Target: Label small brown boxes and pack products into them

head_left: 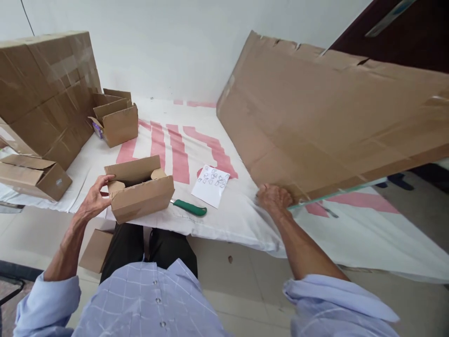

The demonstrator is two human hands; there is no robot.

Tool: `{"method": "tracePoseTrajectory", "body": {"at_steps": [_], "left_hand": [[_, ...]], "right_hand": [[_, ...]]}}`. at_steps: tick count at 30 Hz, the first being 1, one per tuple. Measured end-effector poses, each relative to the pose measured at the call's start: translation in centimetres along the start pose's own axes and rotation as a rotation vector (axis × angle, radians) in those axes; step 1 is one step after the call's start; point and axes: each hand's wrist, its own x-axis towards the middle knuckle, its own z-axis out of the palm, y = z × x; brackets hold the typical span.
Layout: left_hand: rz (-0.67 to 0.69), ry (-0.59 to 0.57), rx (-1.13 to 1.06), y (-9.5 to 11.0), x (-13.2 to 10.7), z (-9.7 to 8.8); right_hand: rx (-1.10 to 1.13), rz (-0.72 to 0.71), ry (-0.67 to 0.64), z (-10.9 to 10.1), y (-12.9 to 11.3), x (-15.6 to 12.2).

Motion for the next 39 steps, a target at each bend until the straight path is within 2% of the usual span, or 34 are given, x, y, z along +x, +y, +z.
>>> {"method": "tracePoseTrajectory", "body": {"at_steps": [3,6,8,11,14,16,19,21,24,28,30,32,35,39], "left_hand": [[0.045,-0.071,0.085,0.3,-0.3,-0.2],[0.056,-0.121,0.154,0.8,-0.4,-0.3],[0.033,-0.152,0.184,1.1,-0.4,-0.4],[0.006,-0.174,0.215,1.5,-0.3,-0.5],[0.011,-0.178,0.238,1.7,-0.4,-0.5],[0.011,-0.183,0.244,1.7,-0.6,-0.4],[0.033,-0.181,0.235,1.8,-0.9,-0.2],[0.046,-0.171,0.231,2.0,-1.2,0.1],[0.033,-0.151,0.221,1.9,-1.6,0.8],[0.035,-0.111,0.161,1.3,-1.8,1.8],[0.031,-0.097,0.139,1.0,-1.8,2.3],[0.025,-0.081,0.127,0.9,-1.7,2.5],[0.034,-0.084,0.105,0.8,-1.7,2.4],[0.061,-0.145,0.028,0.4,-2.1,1.7]], "right_hand": [[0.076,-0.101,0.059,-1.6,-2.5,-0.8],[0.326,-0.405,0.142,-3.7,-7.7,-2.8],[0.472,-0.614,0.109,-4.7,-12.1,-5.0],[0.553,-0.873,-0.037,-6.0,-18.6,-9.7],[0.596,-1.296,-0.31,-7.4,-23.4,-14.1],[0.529,-1.477,-0.452,-8.1,-25.4,-16.0],[0.337,-1.636,-0.592,-8.3,-26.4,-17.1],[0.19,-1.698,-0.586,-7.8,-26.2,-17.3],[0.046,-1.723,-0.446,-6.9,-25.4,-17.4],[-0.038,-1.575,-0.263,-6.1,-25.4,-17.1],[-0.127,-1.48,-0.277,-5.8,-26.3,-16.8],[-0.243,-1.455,-0.331,-5.3,-27.7,-16.5],[-0.393,-1.504,-0.35,-4.4,-29.8,-16.6],[-0.481,-1.576,-0.368,-3.0,-31.5,-17.2]]}}
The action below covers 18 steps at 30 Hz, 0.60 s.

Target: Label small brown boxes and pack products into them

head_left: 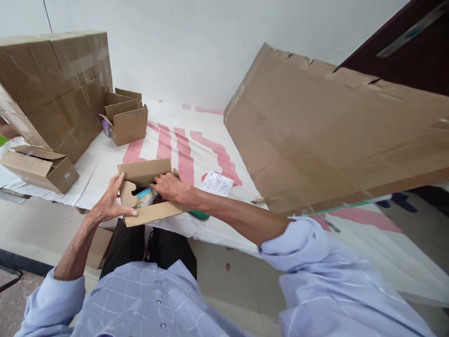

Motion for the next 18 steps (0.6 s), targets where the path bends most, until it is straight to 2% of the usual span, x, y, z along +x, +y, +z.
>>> {"method": "tracePoseTrajectory", "body": {"at_steps": [5,7,9,13,15,18], "left_hand": [[0.062,-0.044,-0.058,-1.0,-0.3,-0.6],[0.07,-0.048,-0.054,-1.1,-0.3,-0.7],[0.069,-0.053,-0.056,-1.2,-0.2,-0.9],[0.034,-0.048,-0.061,-1.1,-0.1,-1.3],[0.026,-0.019,-0.05,-0.6,0.0,-1.7],[0.054,0.103,-0.048,1.0,0.7,-2.7]], "right_hand": [[-0.001,-0.077,0.011,0.0,-0.5,0.5],[0.022,-0.107,0.073,-0.4,-0.3,0.1],[0.094,-0.12,0.202,-1.0,0.2,-0.6],[0.429,-0.064,0.472,-3.2,2.3,-2.7],[0.674,-0.004,0.503,-4.6,3.6,-3.9],[0.999,0.054,0.488,-6.3,5.2,-5.1]]}}
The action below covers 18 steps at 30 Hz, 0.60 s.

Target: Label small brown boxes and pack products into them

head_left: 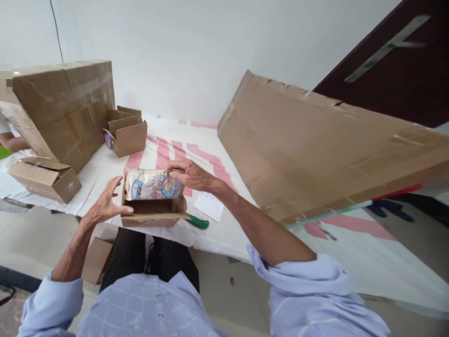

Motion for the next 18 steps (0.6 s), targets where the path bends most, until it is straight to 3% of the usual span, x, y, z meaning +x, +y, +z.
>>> {"method": "tracePoseTrajectory", "body": {"at_steps": [2,5,7,10,15,18], "left_hand": [[0.052,0.081,-0.022,1.7,1.0,-0.6],[0.099,0.07,-0.125,4.4,2.8,-1.1],[0.072,0.078,-0.246,5.5,4.0,-1.1],[0.036,0.182,-0.47,6.2,5.6,-0.9],[0.172,0.319,-0.68,6.9,8.6,-2.0],[0.188,0.329,-0.682,6.9,11.1,-3.0]], "right_hand": [[0.122,0.03,0.005,-0.8,-0.2,0.4],[0.221,0.049,0.032,-0.7,0.0,1.3],[0.301,0.054,0.128,-0.3,0.5,1.9],[0.54,0.075,0.32,0.4,1.1,2.4],[0.835,0.071,0.291,0.9,1.3,3.6],[0.857,0.024,0.385,0.6,1.8,5.6]]}}
